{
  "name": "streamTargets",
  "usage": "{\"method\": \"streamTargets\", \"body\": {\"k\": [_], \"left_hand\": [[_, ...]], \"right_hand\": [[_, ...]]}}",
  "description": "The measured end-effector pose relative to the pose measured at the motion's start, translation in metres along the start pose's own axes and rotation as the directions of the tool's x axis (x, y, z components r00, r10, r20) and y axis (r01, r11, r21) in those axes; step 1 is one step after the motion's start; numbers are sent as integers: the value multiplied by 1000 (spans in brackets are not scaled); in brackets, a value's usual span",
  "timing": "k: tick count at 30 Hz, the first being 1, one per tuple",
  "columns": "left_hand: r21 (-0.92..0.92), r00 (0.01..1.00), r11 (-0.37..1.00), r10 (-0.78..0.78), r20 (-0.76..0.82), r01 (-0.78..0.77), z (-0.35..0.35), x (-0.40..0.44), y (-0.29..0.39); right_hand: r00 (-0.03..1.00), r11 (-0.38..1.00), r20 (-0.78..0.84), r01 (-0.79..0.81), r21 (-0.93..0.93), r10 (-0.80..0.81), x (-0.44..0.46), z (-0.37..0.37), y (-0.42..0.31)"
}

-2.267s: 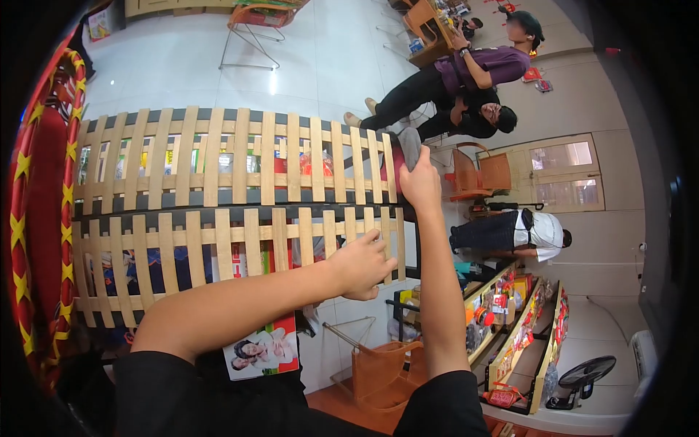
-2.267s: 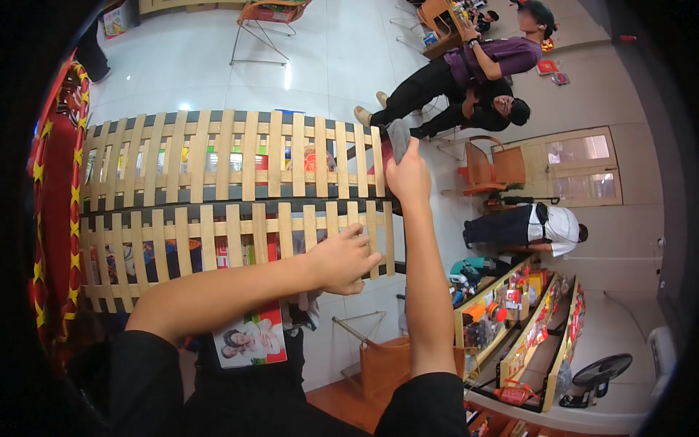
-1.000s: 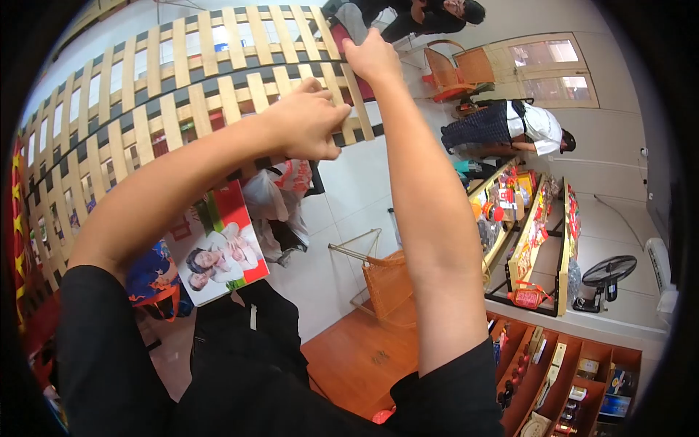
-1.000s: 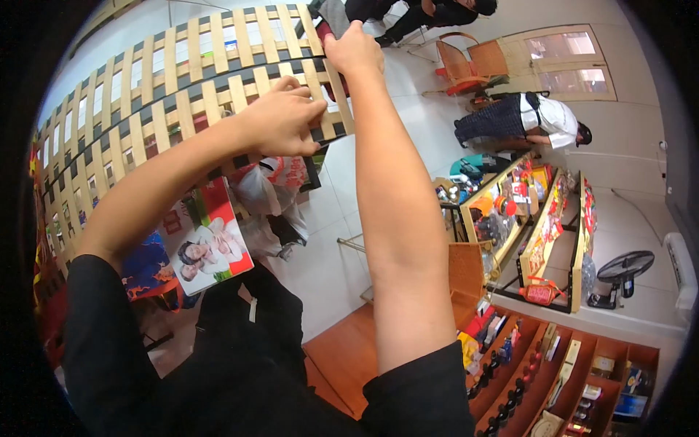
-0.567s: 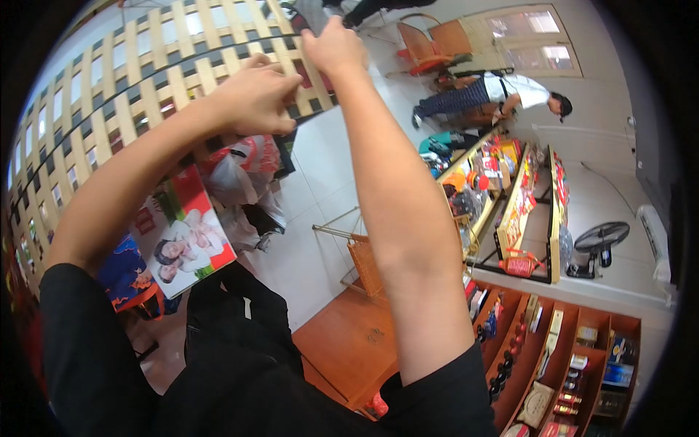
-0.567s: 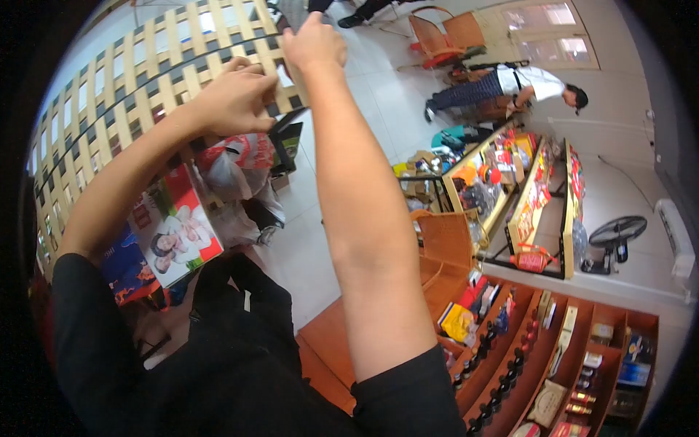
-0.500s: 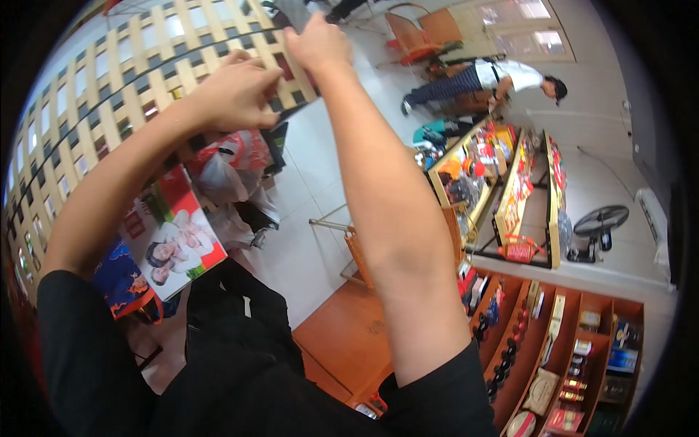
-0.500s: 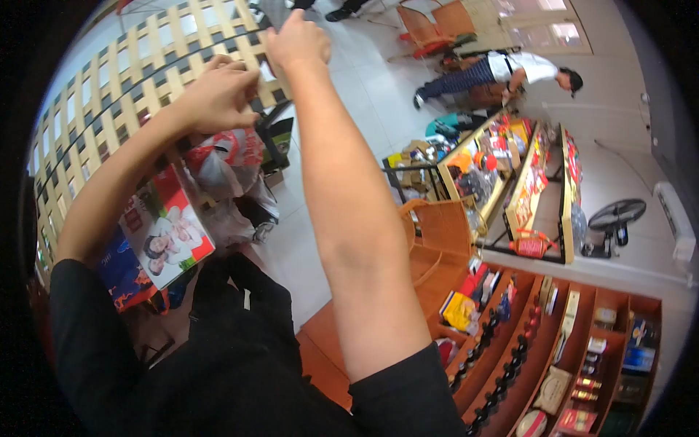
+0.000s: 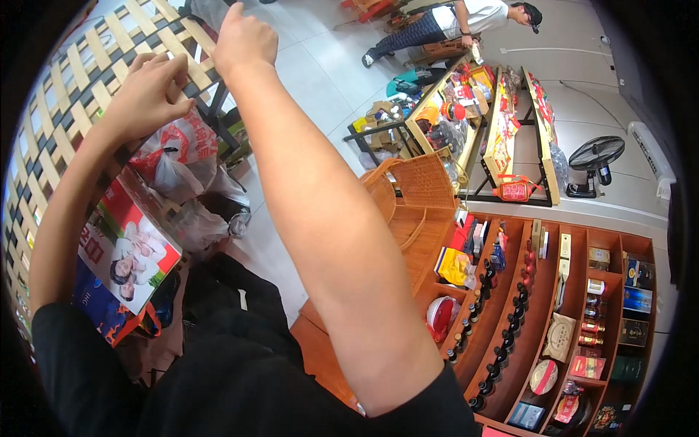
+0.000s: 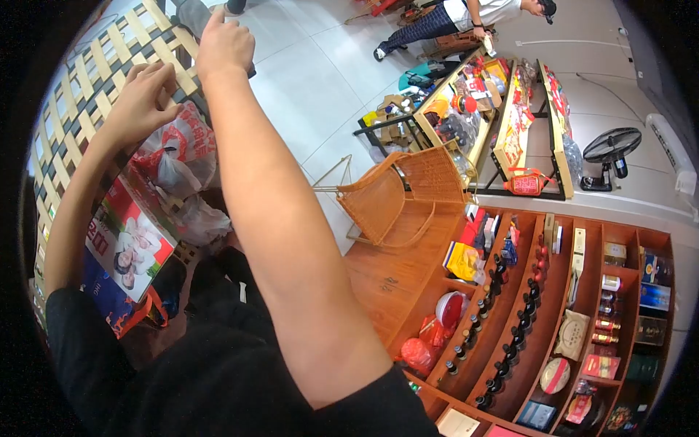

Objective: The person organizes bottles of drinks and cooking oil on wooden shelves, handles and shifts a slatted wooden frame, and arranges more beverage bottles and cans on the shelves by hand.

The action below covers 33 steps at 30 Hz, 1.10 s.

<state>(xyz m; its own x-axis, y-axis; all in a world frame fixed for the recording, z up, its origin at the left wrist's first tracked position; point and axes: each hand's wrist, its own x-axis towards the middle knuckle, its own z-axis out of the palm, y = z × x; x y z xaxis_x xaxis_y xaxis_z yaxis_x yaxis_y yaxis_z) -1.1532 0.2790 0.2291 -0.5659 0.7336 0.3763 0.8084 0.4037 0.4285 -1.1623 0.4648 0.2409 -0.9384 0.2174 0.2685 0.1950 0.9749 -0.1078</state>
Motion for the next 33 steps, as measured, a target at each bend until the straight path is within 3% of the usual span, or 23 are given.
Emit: {"method": "streamTargets", "body": {"k": [2, 3, 4, 6, 7, 10, 11, 16, 20, 24, 25, 26, 27, 28, 29, 33], "left_hand": [[27, 1000, 1000, -8, -10, 9, 1, -1, 1], [28, 1000, 999, -19, 18, 18, 2, -1, -1], [30, 998, 999, -28, 47, 27, 3, -1, -2], [45, 997, 998, -49, 54, 47, 3, 0, 2], [56, 997, 997, -59, 56, 56, 2, 0, 4], [70, 996, 996, -67, 56, 63, -1, -2, 8], [64, 994, 994, -95, 53, 91, -1, -3, 11], [65, 993, 996, -68, 98, 61, -5, -3, 7], [61, 991, 995, -84, 101, 78, -8, -3, 11], [93, 993, 992, -90, 73, 83, -11, -8, 12], [87, 994, 994, -78, 76, 71, -13, -7, 13], [83, 995, 995, -69, 79, 62, -14, -7, 14], [80, 998, 996, -49, 37, 46, -12, -7, 13], [60, 999, 998, -30, 41, 28, -10, -8, 9], [59, 999, 998, -21, 35, 19, -9, -9, 7], [53, 996, 998, -39, 83, 35, -12, -8, 7]], "right_hand": [[999, 999, 32, 21, 35, -23, -6, -7, 1], [993, 965, -114, -45, -257, 16, -9, 0, -10], [965, 848, -258, -181, -499, 54, -12, 7, -21], [999, 999, 43, -15, 34, 14, -1, -2, 2], [1000, 999, -22, -10, 41, 11, 0, 4, 2], [990, 973, 97, -117, 200, 100, 7, -10, 0], [998, 973, 17, -61, 223, 59, -1, -17, 0], [990, 966, 114, -104, 236, 79, 7, -8, 0], [981, 951, 178, -125, 284, 76, -4, -42, -1], [977, 970, 194, -124, 209, 83, 4, -25, 1], [994, 991, -52, -102, -82, 98, -2, -5, -12], [950, 915, -294, -210, -344, 108, -11, 1, -29], [950, 942, -303, -164, -293, 71, -11, 0, -25], [992, 997, -101, -79, -23, 76, -5, -5, -10], [991, 960, 105, -103, 261, 78, -1, -26, 1], [975, 983, 162, -165, 78, 151, 4, -24, -4]]}}
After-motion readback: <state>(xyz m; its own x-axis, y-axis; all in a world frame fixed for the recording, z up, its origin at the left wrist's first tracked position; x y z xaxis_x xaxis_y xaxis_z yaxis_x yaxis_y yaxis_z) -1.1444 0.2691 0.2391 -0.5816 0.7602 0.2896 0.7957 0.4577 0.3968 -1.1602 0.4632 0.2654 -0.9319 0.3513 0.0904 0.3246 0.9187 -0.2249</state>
